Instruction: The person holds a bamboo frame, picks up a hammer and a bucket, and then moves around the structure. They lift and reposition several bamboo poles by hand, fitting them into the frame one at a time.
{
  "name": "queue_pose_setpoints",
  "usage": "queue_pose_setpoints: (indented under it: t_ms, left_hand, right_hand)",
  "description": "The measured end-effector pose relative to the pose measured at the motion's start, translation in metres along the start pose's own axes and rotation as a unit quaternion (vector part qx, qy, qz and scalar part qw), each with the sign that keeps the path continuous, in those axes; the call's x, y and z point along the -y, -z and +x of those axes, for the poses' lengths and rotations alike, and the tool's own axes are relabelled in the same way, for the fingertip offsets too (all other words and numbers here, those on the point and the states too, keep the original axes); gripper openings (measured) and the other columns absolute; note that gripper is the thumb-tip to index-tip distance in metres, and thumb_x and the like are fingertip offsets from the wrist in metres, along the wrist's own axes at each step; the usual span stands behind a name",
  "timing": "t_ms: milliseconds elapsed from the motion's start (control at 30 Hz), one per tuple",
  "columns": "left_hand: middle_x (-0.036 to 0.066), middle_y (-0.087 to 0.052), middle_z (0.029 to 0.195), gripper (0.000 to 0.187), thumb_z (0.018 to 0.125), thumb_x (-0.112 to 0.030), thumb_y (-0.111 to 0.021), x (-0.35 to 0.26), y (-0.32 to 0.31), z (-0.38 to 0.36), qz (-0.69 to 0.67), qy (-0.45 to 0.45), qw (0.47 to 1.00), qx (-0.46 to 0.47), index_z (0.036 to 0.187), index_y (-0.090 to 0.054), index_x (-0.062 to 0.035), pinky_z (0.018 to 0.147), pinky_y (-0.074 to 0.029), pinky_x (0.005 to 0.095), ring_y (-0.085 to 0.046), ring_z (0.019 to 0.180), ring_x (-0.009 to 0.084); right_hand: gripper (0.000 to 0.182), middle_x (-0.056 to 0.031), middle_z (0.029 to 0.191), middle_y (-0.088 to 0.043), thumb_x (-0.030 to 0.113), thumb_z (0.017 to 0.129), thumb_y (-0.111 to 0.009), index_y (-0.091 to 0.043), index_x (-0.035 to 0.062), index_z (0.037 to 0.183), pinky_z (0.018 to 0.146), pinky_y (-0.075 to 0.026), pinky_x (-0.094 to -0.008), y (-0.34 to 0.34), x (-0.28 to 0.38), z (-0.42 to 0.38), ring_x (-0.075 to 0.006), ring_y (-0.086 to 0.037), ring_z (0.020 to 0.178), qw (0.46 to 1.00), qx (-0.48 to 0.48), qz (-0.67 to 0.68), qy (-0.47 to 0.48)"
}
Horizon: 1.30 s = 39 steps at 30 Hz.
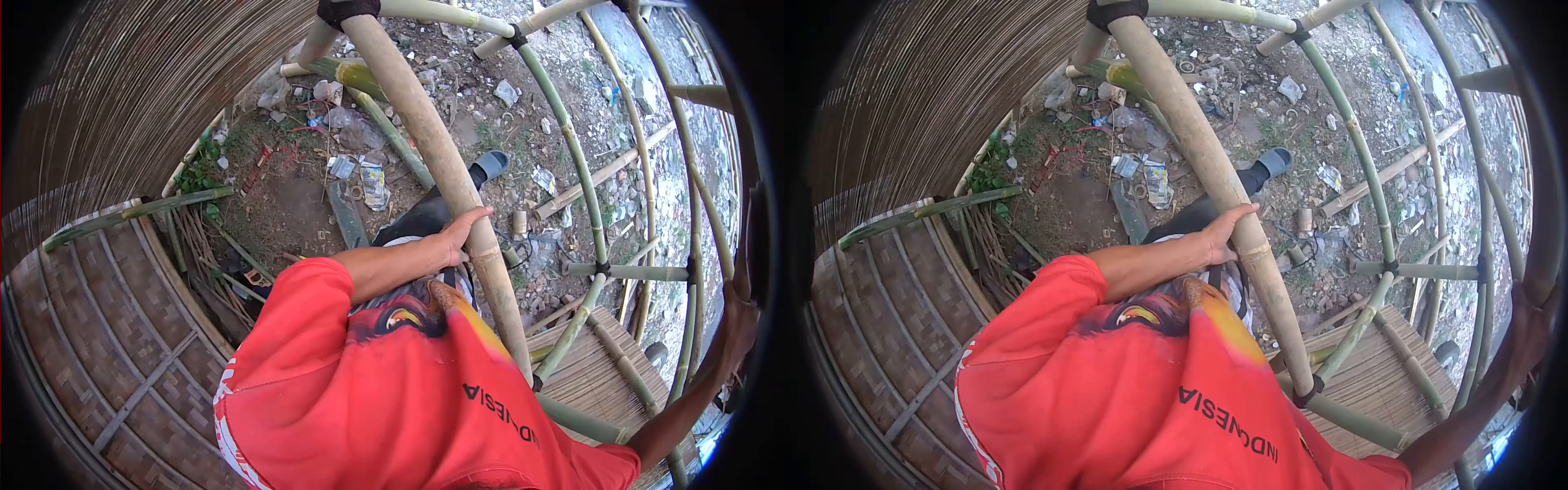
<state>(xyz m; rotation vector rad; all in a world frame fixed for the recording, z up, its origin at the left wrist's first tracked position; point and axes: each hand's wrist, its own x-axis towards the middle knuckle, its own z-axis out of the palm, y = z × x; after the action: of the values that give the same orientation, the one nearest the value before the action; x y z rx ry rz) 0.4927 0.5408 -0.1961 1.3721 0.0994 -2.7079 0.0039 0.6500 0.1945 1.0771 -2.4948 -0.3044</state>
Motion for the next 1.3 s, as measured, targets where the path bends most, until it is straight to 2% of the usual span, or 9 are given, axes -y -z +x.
queue_pose_setpoints:
  t_ms: [100,133,333,367,400,767,1067,1167,1300]
  left_hand:
    - [0.016,-0.052,0.128,0.076,0.078,-0.049,-0.077,0.002,0.031,-0.012,0.046,-0.008,0.997,-0.067,0.133,-0.046,-0.0085,0.103,-0.038,0.0621,-0.053,0.121,0.0334]
    - [0.016,-0.052,0.128,0.076,0.078,-0.049,-0.077,0.007,0.045,-0.009,0.066,-0.012,0.996,-0.06,0.133,-0.046,-0.0085,0.103,-0.038,0.0621,-0.053,0.121,0.0334]
    - [0.018,-0.053,0.128,0.073,0.079,-0.046,-0.078,0.027,0.123,0.021,0.041,-0.017,0.996,-0.075,0.132,-0.048,-0.0074,0.103,-0.04,0.0619,-0.055,0.118,0.0353]
    - [0.017,-0.053,0.133,0.091,0.072,-0.041,-0.084,0.026,0.132,0.021,0.026,-0.012,0.997,-0.07,0.142,-0.04,-0.0051,0.104,-0.043,0.0588,-0.054,0.123,0.0349]
    - [0.017,-0.053,0.135,0.088,0.072,-0.041,-0.084,0.028,0.138,0.025,0.024,-0.024,0.995,-0.097,0.14,-0.042,-0.0047,0.104,-0.044,0.056,-0.055,0.123,0.0341]
    - [0.017,-0.053,0.137,0.085,0.075,-0.033,-0.084,0.016,0.207,0.032,0.028,-0.037,0.991,-0.123,0.141,-0.041,-0.0034,0.113,-0.035,0.0494,-0.052,0.129,0.0314]
    - [0.018,-0.049,0.142,0.078,0.084,-0.045,-0.074,0.008,0.28,0.056,0.069,0.031,0.99,-0.119,0.143,-0.043,-0.005,0.114,-0.035,0.0466,-0.047,0.133,0.0306]
    - [0.024,-0.039,0.15,0.102,0.081,-0.058,-0.073,-0.022,0.235,-0.018,0.169,-0.055,0.962,-0.206,0.15,-0.028,0.0024,0.117,-0.025,0.0468,-0.037,0.142,0.031]
    - [0.021,-0.032,0.154,0.099,0.086,-0.077,-0.05,-0.05,0.137,-0.137,0.028,-0.133,0.981,0.141,0.152,-0.028,-0.006,0.117,-0.025,0.0508,-0.033,0.142,0.0365]
  right_hand:
    - [0.078,-0.0167,0.123,-0.066,0.032,0.074,-0.074,-0.044,0.019,0.145,0.092,-0.05,-0.0459,0.071,0.131,-0.076,-0.0343,-0.065,0.11,0.999,0.005,0.029,-0.028]
    - [0.077,-0.0161,0.123,-0.066,0.031,0.076,-0.072,-0.043,0.0213,0.147,0.091,-0.05,-0.0448,0.059,0.088,-0.091,-0.0334,-0.065,0.111,0.998,0.004,0.038,-0.044]
    - [0.069,-0.0127,0.121,-0.061,0.019,0.072,-0.079,-0.052,0.0156,0.136,0.086,-0.054,-0.0474,0.097,0.148,-0.174,-0.0355,-0.066,0.102,0.998,-0.055,0.014,0.021]
    - [0.07,-0.0134,0.121,-0.061,0.019,0.071,-0.079,-0.052,0.0146,0.136,0.086,-0.054,-0.0474,0.095,0.149,-0.184,-0.036,-0.066,0.102,0.997,-0.065,0.028,0.026]
    - [0.071,-0.014,0.121,-0.061,0.018,0.071,-0.079,-0.051,0.0137,0.136,0.086,-0.054,-0.0473,0.097,0.158,-0.194,-0.0365,-0.066,0.102,0.996,-0.074,0.042,0.032]
    - [0.078,-0.0193,0.125,-0.06,0.002,0.07,-0.077,-0.047,0.0112,0.142,0.093,-0.05,-0.0474,0.118,0.243,-0.267,-0.0386,-0.061,0.114,0.986,-0.02,0.168,0.001]
    - [0.07,-0.0168,0.112,-0.062,0.001,0.063,-0.077,-0.054,0.0039,0.13,0.089,-0.048,-0.0488,0.136,0.307,-0.329,-0.0393,-0.059,0.1,0.988,-0.03,0.149,0.037]
    - [0.069,-0.0148,0.109,-0.062,0.004,0.062,-0.079,-0.055,0.0033,0.127,0.086,-0.046,-0.0497,0.136,0.33,-0.36,-0.038,-0.058,0.097,0.985,-0.031,0.162,0.039]
    - [0.072,-0.0111,0.107,-0.06,0.005,0.059,-0.078,-0.056,0.008,0.128,0.083,-0.045,-0.0469,0.131,0.346,-0.408,-0.0337,-0.058,0.097,0.987,-0.028,0.155,0.03]
